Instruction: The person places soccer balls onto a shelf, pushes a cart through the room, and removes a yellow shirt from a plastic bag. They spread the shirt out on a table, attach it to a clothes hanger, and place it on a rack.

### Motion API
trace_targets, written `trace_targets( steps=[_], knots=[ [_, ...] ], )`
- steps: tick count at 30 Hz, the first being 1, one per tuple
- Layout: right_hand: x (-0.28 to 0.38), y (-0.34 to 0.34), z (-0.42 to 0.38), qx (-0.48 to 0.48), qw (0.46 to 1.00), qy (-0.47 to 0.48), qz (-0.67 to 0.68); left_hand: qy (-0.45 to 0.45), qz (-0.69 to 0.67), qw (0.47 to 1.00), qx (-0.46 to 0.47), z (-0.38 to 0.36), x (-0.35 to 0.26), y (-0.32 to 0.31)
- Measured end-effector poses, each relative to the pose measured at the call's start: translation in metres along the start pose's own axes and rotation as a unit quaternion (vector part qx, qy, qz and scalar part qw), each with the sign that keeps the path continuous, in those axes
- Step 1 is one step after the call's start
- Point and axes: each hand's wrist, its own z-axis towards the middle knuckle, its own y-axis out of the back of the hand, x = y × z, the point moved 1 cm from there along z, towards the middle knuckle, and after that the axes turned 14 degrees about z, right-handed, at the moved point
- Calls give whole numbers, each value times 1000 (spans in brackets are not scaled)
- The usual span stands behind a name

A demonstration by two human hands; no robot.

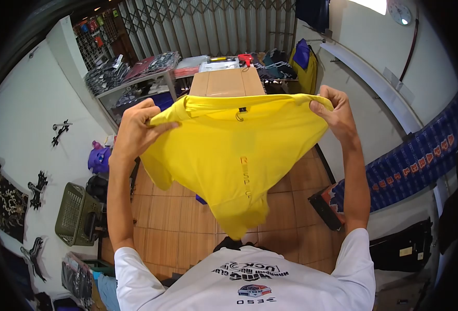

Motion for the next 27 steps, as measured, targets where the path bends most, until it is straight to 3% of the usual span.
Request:
trace_targets(
  steps=[1, 3, 6, 10, 13, 16, 19, 21, 23, 25, 27],
  knots=[
    [1, 2, 0, 1, 1000, -1, 1, 29, -9, 1000, 4, -1, 1, -1],
    [7, 3, -1, 55, 985, -38, -157, 25, -12, 999, -33, -3, 8, -6],
    [-8, 22, -4, 86, 960, -42, -264, 45, -18, 996, -73, -12, 25, -18],
    [-24, 36, -9, 42, 939, 47, -338, 122, -3, 987, -100, -17, 22, -24],
    [-30, 36, -17, -27, 936, -34, -350, 133, 13, 979, -152, -20, 25, -28],
    [-35, 39, -24, -74, 953, -37, -292, 46, 80, 981, -169, -22, 40, -33],
    [-32, 41, -25, -54, 953, -56, -292, 46, 75, 990, -115, -24, 49, -33],
    [-33, 47, -23, 16, 975, -78, -210, 80, 47, 993, -68, -27, 61, -30],
    [-26, 51, -19, 38, 983, -98, -152, 177, -117, 977, 28, -28, 76, -31],
    [-14, 55, -12, 52, 980, -181, -59, 179, -186, 962, 89, -28, 90, -20],
    [-20, 63, 3, 51, 982, -178, -30, 178, -289, 939, 63, -21, 101, -19]
  ],
)
